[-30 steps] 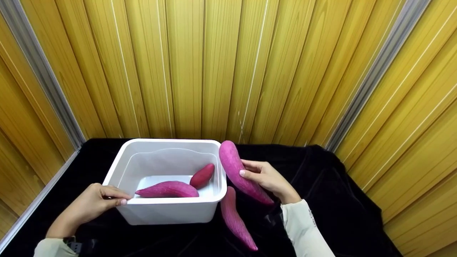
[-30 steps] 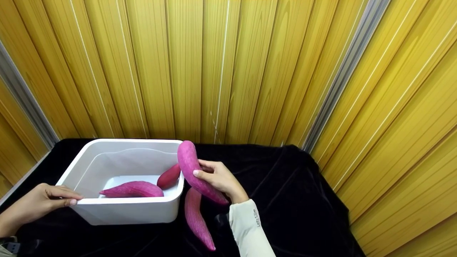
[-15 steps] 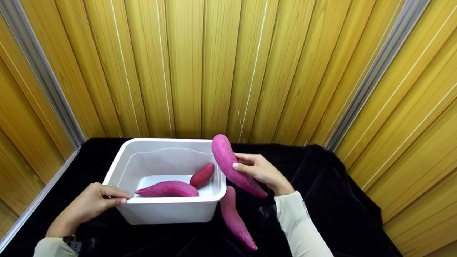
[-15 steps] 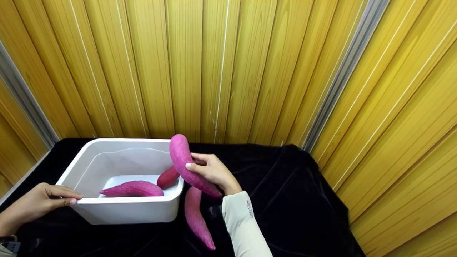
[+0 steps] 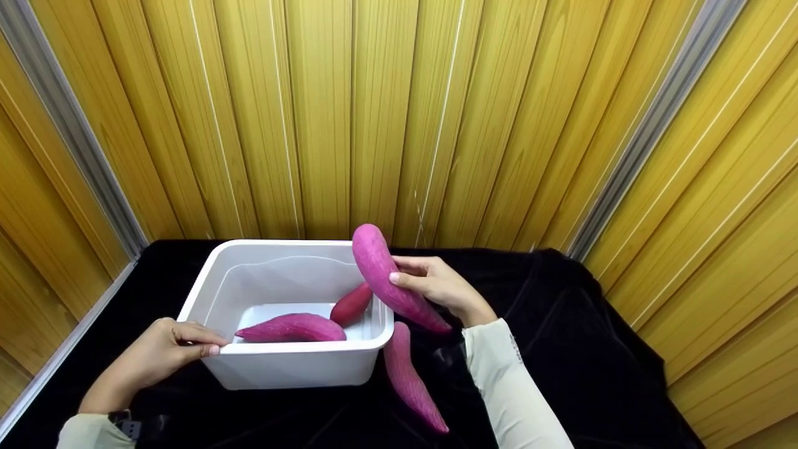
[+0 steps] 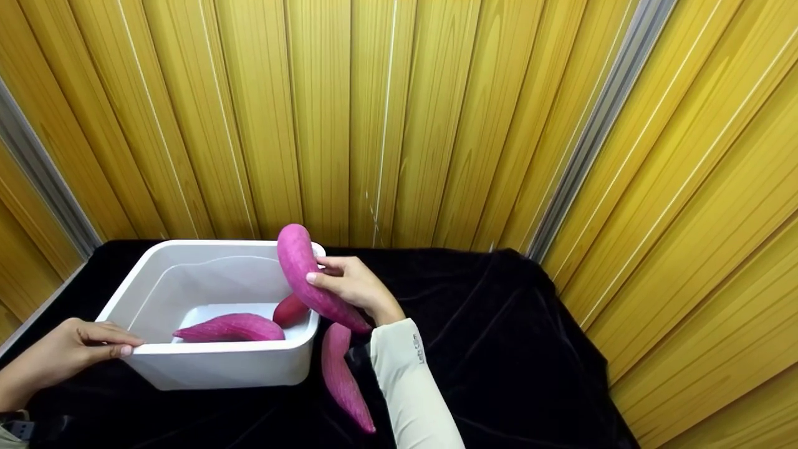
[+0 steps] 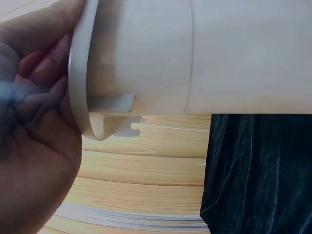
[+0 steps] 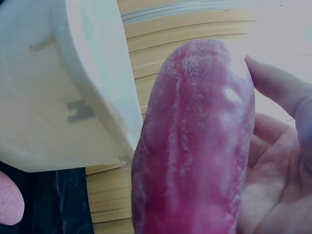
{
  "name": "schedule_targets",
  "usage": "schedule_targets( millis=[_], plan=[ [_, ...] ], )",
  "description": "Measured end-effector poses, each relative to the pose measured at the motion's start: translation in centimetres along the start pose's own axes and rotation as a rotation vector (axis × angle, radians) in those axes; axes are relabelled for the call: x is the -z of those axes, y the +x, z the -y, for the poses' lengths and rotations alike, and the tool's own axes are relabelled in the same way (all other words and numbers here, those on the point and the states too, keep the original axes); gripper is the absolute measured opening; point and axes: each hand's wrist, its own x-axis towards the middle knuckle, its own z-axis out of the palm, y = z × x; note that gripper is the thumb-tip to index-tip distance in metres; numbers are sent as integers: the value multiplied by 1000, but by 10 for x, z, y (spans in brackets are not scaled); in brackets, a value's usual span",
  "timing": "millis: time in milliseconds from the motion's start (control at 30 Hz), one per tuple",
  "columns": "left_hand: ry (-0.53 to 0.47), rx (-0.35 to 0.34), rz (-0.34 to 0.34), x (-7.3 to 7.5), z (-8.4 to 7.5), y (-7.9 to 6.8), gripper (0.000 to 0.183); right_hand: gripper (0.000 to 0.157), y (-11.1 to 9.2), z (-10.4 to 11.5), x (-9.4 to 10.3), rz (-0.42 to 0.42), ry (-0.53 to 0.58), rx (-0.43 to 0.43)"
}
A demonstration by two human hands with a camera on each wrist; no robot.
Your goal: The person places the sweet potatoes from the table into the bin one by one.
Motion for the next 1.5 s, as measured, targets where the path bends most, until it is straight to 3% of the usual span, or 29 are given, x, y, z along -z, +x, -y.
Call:
schedule_targets(
  millis=[633, 967, 1500],
  plan=[
    [16, 35, 3, 2, -4, -2, 8, 53, 21, 13, -14, 7, -7, -18],
    [-40, -18, -8, 0, -3, -4, 11, 52, 30, 23, -23, 29, -12, -18],
    [0, 32, -3, 0, -5, -5, 8, 51, 47, 30, -38, 41, 0, -74]
  ],
)
